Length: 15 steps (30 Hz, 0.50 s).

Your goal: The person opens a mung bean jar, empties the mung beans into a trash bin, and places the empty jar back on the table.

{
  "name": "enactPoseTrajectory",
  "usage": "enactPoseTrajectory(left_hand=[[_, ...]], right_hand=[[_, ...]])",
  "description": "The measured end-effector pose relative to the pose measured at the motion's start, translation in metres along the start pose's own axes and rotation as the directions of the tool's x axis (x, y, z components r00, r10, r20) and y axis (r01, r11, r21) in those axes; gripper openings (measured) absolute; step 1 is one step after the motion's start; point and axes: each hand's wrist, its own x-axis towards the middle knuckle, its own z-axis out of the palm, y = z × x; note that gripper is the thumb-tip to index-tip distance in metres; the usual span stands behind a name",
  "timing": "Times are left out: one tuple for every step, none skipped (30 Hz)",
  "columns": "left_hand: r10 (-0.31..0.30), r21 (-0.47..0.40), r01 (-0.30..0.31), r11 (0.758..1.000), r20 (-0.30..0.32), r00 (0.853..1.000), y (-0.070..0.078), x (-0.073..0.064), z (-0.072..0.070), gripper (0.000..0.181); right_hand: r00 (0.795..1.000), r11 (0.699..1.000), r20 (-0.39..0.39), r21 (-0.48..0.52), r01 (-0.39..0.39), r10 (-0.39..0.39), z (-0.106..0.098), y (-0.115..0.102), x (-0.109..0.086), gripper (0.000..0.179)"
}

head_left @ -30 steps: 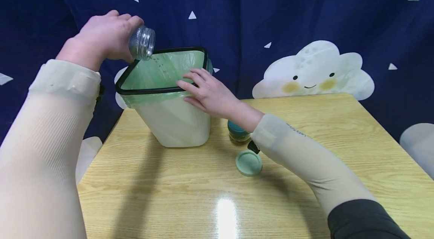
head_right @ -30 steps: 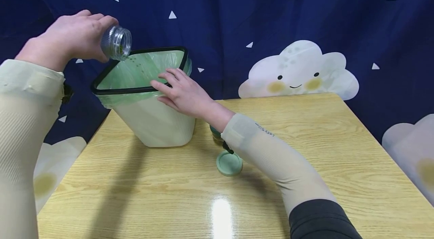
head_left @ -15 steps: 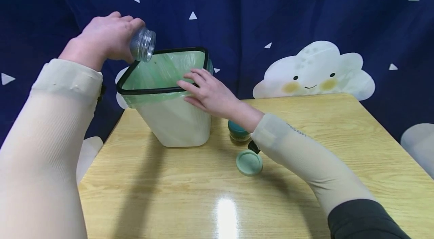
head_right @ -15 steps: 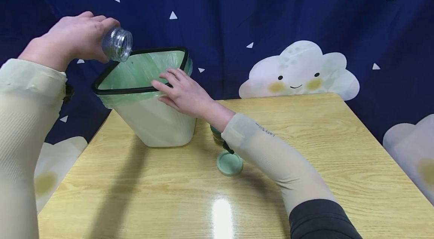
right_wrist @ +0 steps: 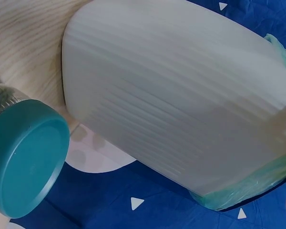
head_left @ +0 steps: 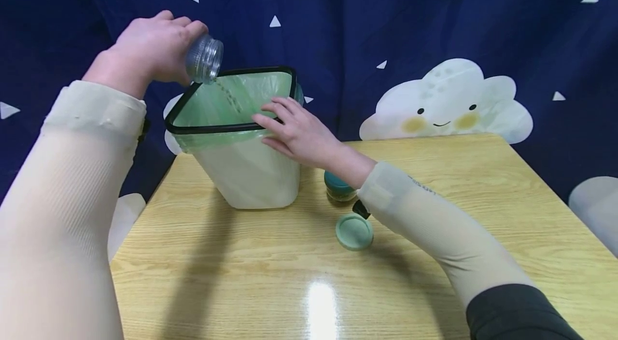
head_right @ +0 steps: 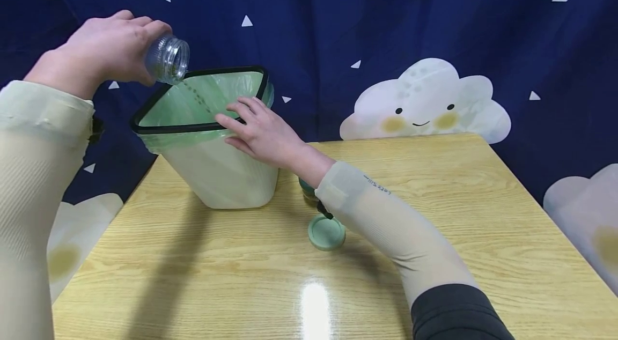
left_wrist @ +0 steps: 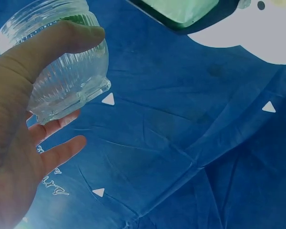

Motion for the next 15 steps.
enactPoseTrajectory(left_hand=[[0.001,-0.001,-0.001,1.0,0.002,1.0,-0.0003,-0.0002,0.001,0.087],[0.003,-0.002,-0.003,1.0,0.002,1.0,-0.0003,-0.0006,0.0017,0.087],[0.005,-0.002,-0.005,1.0,0.0,1.0,-0.0003,-0.0008,0.0022,0.086],[0.006,-0.003,-0.006,1.0,-0.003,1.0,-0.0001,-0.0011,0.0024,0.086],[0.008,-0.004,-0.008,1.0,-0.006,1.0,0.0003,-0.001,0.0022,0.086],[0.008,-0.003,-0.008,1.0,-0.013,1.0,0.0006,-0.0009,0.0016,0.086],[0.007,-0.002,-0.007,1.0,-0.023,1.0,0.0008,-0.0007,0.0007,0.085],[0.007,-0.001,-0.007,1.0,-0.03,1.0,0.0011,-0.0003,-0.0002,0.085],[0.01,0.0,-0.01,1.0,-0.037,0.999,0.0015,0.0002,-0.001,0.085],[0.015,0.0,-0.015,1.0,-0.042,0.999,0.002,0.0007,-0.0014,0.084],[0.02,0.001,-0.02,1.0,-0.043,0.999,0.0026,0.001,-0.0017,0.084],[0.024,0.001,-0.024,1.0,-0.041,0.999,0.0033,0.0013,-0.0015,0.084],[0.03,-0.001,-0.03,1.0,-0.038,0.999,0.0039,0.0015,-0.001,0.084],[0.034,-0.002,-0.034,0.999,-0.031,0.999,0.0045,0.0016,-0.0002,0.084],[0.035,-0.004,-0.036,0.999,-0.023,0.999,0.005,0.0013,0.0008,0.084]], right_hand=[[1.0,1.0,0.0,0.001,0.0,0.0,0.0001,-0.0001,0.0,0.035],[1.0,1.0,0.001,0.001,0.0,0.0,0.0,-0.0002,0.0,0.035],[1.0,1.0,0.002,0.001,-0.001,0.001,-0.0003,-0.0005,-0.0001,0.035],[1.0,1.0,0.001,0.002,-0.001,0.001,-0.0006,-0.0006,-0.0001,0.035],[1.0,1.0,0.001,0.001,-0.003,0.003,-0.0012,-0.0007,-0.0003,0.035],[1.0,1.0,0.0,0.0,-0.004,0.004,-0.0018,-0.0007,-0.0003,0.035],[1.0,1.0,-0.001,-0.001,-0.005,0.005,-0.0024,-0.0008,-0.0003,0.035],[1.0,1.0,-0.003,-0.003,-0.006,0.006,-0.0029,-0.0007,-0.0003,0.035],[1.0,1.0,-0.007,-0.003,-0.007,0.007,-0.0033,-0.0005,-0.0004,0.035],[1.0,1.0,-0.008,-0.004,-0.009,0.009,-0.0034,-0.0001,-0.0005,0.035],[1.0,1.0,-0.011,-0.004,-0.009,0.009,-0.0035,0.0002,-0.0006,0.036],[1.0,1.0,-0.012,-0.005,-0.01,0.01,-0.0034,0.0007,-0.0009,0.036],[1.0,1.0,-0.013,-0.005,-0.01,0.01,-0.0031,0.0012,-0.0013,0.036],[1.0,1.0,-0.013,-0.004,-0.009,0.009,-0.0028,0.0016,-0.0016,0.035],[1.0,1.0,-0.015,-0.003,-0.007,0.007,-0.0025,0.0017,-0.0017,0.035]])
